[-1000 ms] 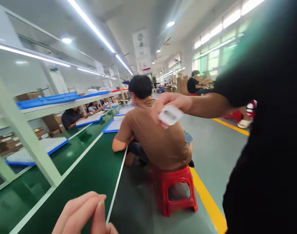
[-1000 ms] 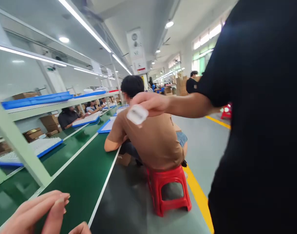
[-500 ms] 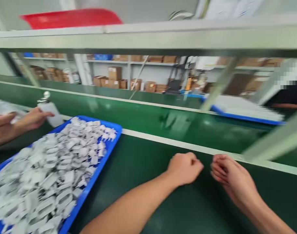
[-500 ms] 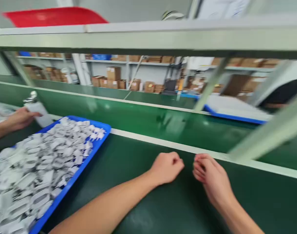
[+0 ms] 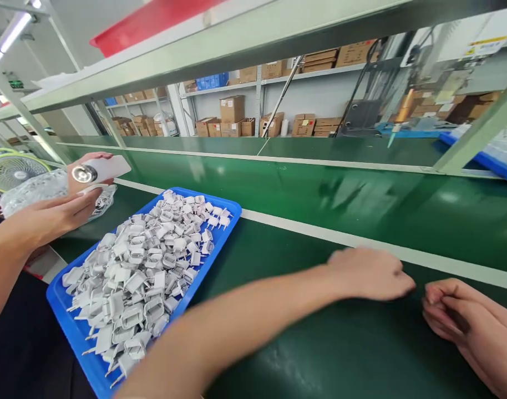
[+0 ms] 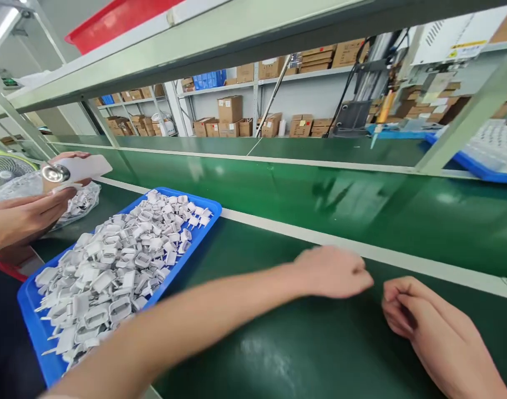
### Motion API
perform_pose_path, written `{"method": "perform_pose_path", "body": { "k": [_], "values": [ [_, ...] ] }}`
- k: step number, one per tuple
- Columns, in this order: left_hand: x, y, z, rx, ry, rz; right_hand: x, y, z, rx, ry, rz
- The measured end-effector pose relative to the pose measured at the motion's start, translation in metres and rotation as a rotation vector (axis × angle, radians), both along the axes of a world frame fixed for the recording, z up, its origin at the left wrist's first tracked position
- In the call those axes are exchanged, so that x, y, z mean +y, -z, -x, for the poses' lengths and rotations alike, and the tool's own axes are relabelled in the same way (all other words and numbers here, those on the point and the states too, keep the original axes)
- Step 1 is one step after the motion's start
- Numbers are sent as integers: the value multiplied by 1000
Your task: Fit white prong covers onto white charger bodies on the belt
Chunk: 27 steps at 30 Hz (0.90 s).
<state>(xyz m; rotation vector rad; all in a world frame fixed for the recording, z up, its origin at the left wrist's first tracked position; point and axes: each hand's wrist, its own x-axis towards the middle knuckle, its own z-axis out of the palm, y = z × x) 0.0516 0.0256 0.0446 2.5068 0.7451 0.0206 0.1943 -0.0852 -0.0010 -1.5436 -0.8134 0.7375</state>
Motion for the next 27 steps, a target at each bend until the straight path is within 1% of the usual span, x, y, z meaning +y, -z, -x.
{"method": "perform_pose_path", "body": {
  "k": [1, 2, 4, 6, 7, 9, 11, 13, 15, 16, 17, 19, 21, 22, 23, 24, 25, 27],
  "values": [
    [11, -13, 13, 53, 37, -87, -4, -4, 4, -2, -43, 34],
    [23, -25, 31, 91, 40, -128, -9, -8, 7, -4, -75, 59],
    [50, -45, 78, 169, 14, -197, -17, -13, 12, -2, -86, 71],
    [72, -57, 132, 274, -31, -225, -23, -15, 15, -4, -84, 94],
    [80, -59, 158, 340, -61, -221, -25, -15, 16, -12, -90, 108],
    [87, -55, 204, 458, -105, -185, -28, -13, 17, -53, -119, 121],
    [86, -42, 236, 504, -147, -177, -31, -10, 17, -96, -168, 99],
    [82, -26, 254, 506, -174, -162, -34, -7, 16, -138, -218, 58],
    [82, -18, 261, 477, -200, -138, -36, -3, 15, -177, -258, 35],
    [83, -19, 262, 452, -217, -127, -37, -2, 15, -194, -272, 30],
    [85, -24, 262, 417, -236, -121, -37, -1, 14, -206, -281, 28],
    [90, -43, 253, 320, -271, -120, -36, 1, 14, -215, -285, 16],
    [91, -67, 229, 207, -277, -126, -35, 2, 13, -219, -282, -9],
    [88, -76, 210, 133, -261, -120, -35, 2, 12, -221, -278, -21],
    [82, -82, 186, 37, -233, -93, -35, 2, 12, -224, -269, -41],
    [73, -83, 158, -72, -192, -48, -35, 2, 11, -222, -256, -74],
    [61, -80, 127, -215, -142, 32, -36, 1, 11, -214, -244, -121],
    [29, -65, 65, -478, -30, 237, -39, -1, 8, -218, -228, -256]
  ]
}}
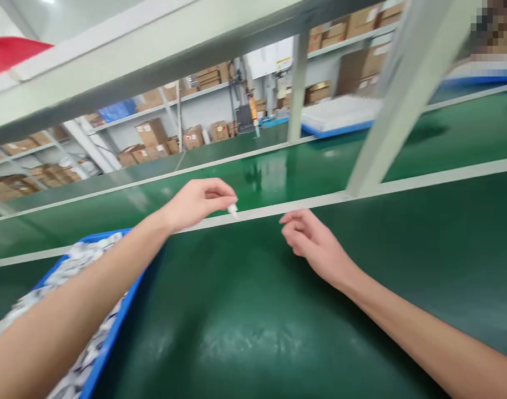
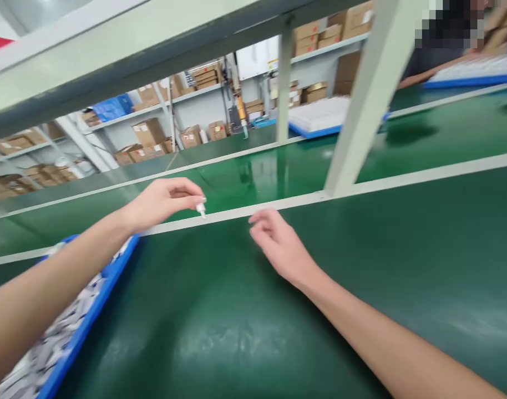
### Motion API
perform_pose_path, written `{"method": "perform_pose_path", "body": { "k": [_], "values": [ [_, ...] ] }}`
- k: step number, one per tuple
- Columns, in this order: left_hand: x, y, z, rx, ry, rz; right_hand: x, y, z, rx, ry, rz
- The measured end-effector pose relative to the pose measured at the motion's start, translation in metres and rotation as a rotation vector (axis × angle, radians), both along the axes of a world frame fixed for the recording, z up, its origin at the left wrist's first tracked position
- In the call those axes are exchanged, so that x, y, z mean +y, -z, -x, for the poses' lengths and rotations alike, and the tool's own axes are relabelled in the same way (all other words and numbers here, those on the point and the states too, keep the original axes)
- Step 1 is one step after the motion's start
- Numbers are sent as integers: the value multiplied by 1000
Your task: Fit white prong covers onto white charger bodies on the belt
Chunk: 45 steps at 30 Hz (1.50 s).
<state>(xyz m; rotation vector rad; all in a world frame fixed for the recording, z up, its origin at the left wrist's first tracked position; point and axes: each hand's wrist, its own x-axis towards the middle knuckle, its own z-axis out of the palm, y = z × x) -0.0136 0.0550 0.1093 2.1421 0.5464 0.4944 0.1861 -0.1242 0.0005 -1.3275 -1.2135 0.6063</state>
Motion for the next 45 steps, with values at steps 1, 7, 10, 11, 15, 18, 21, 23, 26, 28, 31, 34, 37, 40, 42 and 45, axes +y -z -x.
{"method": "perform_pose_path", "body": {
  "k": [1, 7, 10, 11, 15, 18, 21, 23, 26, 28, 31, 34, 37, 40, 42, 45],
  "values": [
    [-18, 10, -28, -118, 53, 91, -2, -1, -2, -24, -6, -68],
    [-90, 60, -97, -385, 14, 380, -11, -1, -20, -239, 104, -254],
    [-94, 76, -88, -379, -58, 357, -14, -2, -24, -242, 93, -248],
    [-94, 82, -83, -380, -82, 330, -14, -3, -24, -223, 76, -227],
    [-92, 116, -68, -374, -176, 142, -14, -4, -20, -109, -44, -48],
    [-91, 136, -62, -335, -163, 66, -14, -2, -16, -32, -133, 85],
    [-90, 143, -60, -380, -111, 8, -14, -3, -12, 102, -165, 118],
    [-91, 143, -59, -415, -88, -56, -16, -5, -9, 182, -167, 94],
    [-95, 143, -59, -443, -85, -170, -17, -9, -5, 222, -144, 47],
    [-97, 143, -60, -457, -74, -233, -18, -10, -3, 222, -129, 27],
    [-99, 143, -60, -473, -72, -279, -18, -11, -2, 219, -129, 17],
    [-99, 144, -59, -472, -86, -275, -18, -9, -3, 226, -185, -19],
    [-100, 145, -59, -457, -109, -273, -20, -5, -6, 238, -273, -71],
    [-100, 145, -59, -459, -111, -294, -21, -2, -7, 241, -276, -61],
    [-100, 144, -60, -469, -97, -303, -21, -2, -7, 242, -259, -49],
    [-101, 140, -61, -482, -83, -332, -21, -3, -4, 262, -264, -53]
  ]
}}
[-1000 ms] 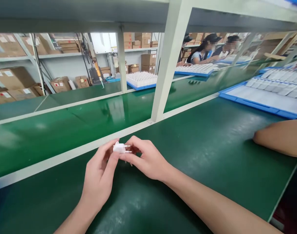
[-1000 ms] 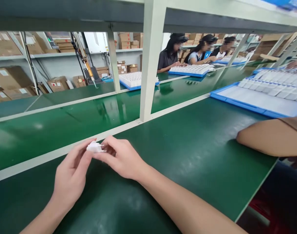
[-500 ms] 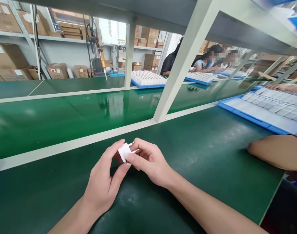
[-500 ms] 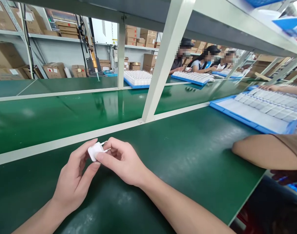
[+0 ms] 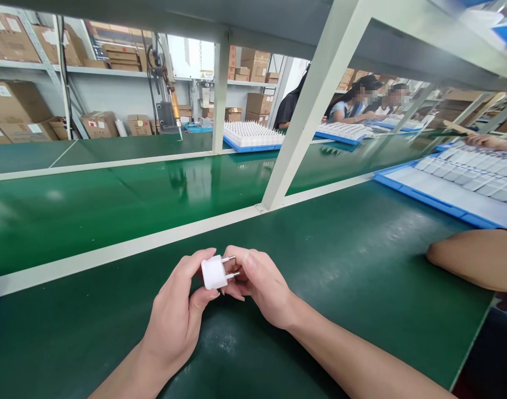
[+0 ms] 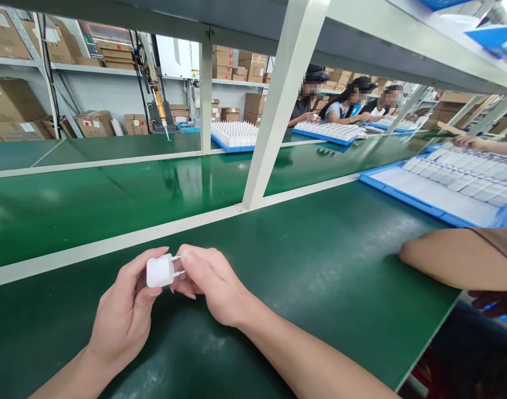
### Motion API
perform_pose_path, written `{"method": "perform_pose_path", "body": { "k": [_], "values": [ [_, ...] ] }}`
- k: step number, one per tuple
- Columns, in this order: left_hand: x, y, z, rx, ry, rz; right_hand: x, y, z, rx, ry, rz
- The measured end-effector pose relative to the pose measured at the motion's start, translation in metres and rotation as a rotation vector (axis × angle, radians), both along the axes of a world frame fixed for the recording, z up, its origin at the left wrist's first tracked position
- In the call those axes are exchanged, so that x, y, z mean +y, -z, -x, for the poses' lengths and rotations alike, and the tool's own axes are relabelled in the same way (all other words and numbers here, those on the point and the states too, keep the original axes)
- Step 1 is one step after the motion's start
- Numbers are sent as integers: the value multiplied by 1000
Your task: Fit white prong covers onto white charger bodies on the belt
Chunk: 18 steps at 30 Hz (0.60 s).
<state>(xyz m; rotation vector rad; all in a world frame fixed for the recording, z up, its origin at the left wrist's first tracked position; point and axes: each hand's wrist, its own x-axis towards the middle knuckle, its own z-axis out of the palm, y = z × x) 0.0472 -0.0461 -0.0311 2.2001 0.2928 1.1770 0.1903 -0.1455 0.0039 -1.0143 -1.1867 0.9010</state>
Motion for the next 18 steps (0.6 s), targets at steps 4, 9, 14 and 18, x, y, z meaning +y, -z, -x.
{"method": "perform_pose_path", "body": {
  "k": [4, 9, 14, 18],
  "values": [
    [0, -7, 0, -30, 36, -97, 1, -3, 5, 83, 14, 29],
    [2, -9, -1, -106, 59, -202, 1, -4, 8, 188, 23, 81],
    [2, -6, -3, -102, 74, -165, 2, -3, 8, 224, 22, 77],
    [1, -1, -2, -134, 122, -55, 0, -2, 7, 179, 24, 64]
  ]
}}
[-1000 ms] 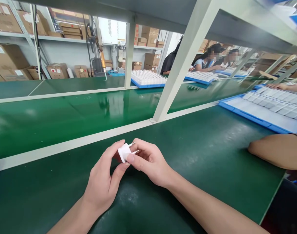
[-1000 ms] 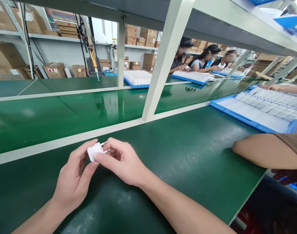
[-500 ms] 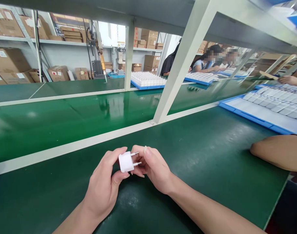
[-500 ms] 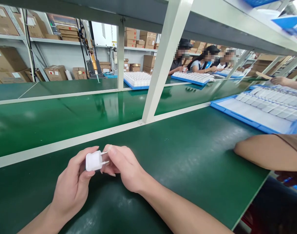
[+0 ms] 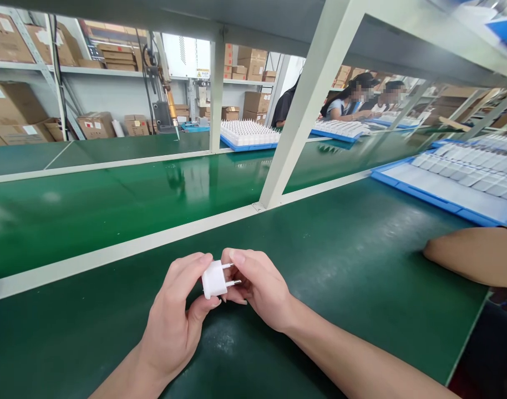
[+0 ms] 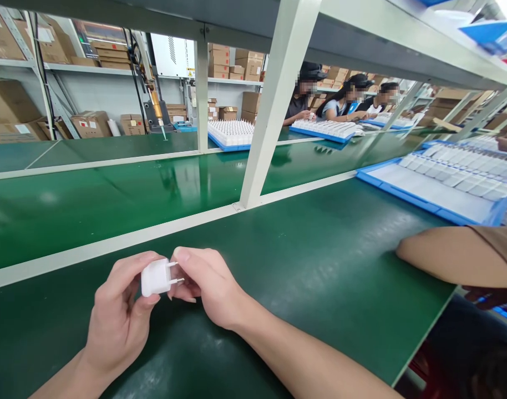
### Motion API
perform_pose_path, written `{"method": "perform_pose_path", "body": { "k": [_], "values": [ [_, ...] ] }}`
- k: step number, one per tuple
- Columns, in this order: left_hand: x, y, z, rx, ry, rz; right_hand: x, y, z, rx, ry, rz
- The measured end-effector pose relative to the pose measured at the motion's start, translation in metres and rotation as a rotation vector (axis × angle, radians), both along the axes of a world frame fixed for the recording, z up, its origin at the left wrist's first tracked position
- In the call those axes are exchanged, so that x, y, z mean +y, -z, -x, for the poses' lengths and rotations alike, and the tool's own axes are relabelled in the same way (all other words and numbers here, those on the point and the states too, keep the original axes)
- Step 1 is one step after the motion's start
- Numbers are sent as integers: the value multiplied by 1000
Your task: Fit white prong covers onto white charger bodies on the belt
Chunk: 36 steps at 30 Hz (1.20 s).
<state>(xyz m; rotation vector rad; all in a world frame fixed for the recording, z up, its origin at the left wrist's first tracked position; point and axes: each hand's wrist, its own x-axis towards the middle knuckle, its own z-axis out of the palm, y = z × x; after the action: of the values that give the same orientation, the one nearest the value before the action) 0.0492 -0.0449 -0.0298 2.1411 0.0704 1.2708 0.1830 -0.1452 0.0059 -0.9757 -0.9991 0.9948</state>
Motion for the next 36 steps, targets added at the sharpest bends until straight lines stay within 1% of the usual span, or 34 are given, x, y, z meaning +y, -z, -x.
{"method": "perform_pose_path", "body": {
  "k": [2, 4, 6, 9, 10, 12, 13, 15, 18, 21, 24, 26, 31, 33, 36],
  "values": [
    [-1, 1, 2, 12, 8, 62, -1, -1, -1, -99, 44, -6],
    [-3, 1, 4, 63, 12, 184, -1, -3, -3, -276, 133, -37],
    [-7, -2, 4, 135, 65, 412, -1, -7, -5, -424, 195, -77],
    [-12, -6, 1, 166, 248, 814, 0, -13, -7, -484, 195, -69],
    [-13, -7, -1, 155, 303, 909, 0, -14, -7, -499, 195, -50],
    [-14, -7, -5, 137, 378, 1023, 1, -14, -7, -537, 205, -10],
    [-15, -7, -6, 128, 396, 1043, 2, -13, -6, -537, 208, 9],
    [-15, -8, -7, 100, 387, 1053, 3, -9, -5, -477, 205, 44],
    [-17, -11, -6, 80, 285, 1026, 6, -4, -2, -324, 212, 43],
    [-16, -12, -4, 128, 190, 929, 9, -5, 1, -181, 213, 9],
    [-12, -9, -3, 157, 168, 802, 9, -9, 2, -108, 180, 19],
    [-8, -6, -2, 155, 163, 768, 9, -11, 3, -107, 165, 19],
    [-7, -5, -1, 179, 122, 747, 7, -11, 3, -69, 138, 2],
    [-7, -5, -1, 189, 134, 777, 7, -11, 4, -36, 122, 11],
    [-8, -4, -2, 174, 187, 836, 8, -11, 5, 1, 103, 28]
  ]
}}
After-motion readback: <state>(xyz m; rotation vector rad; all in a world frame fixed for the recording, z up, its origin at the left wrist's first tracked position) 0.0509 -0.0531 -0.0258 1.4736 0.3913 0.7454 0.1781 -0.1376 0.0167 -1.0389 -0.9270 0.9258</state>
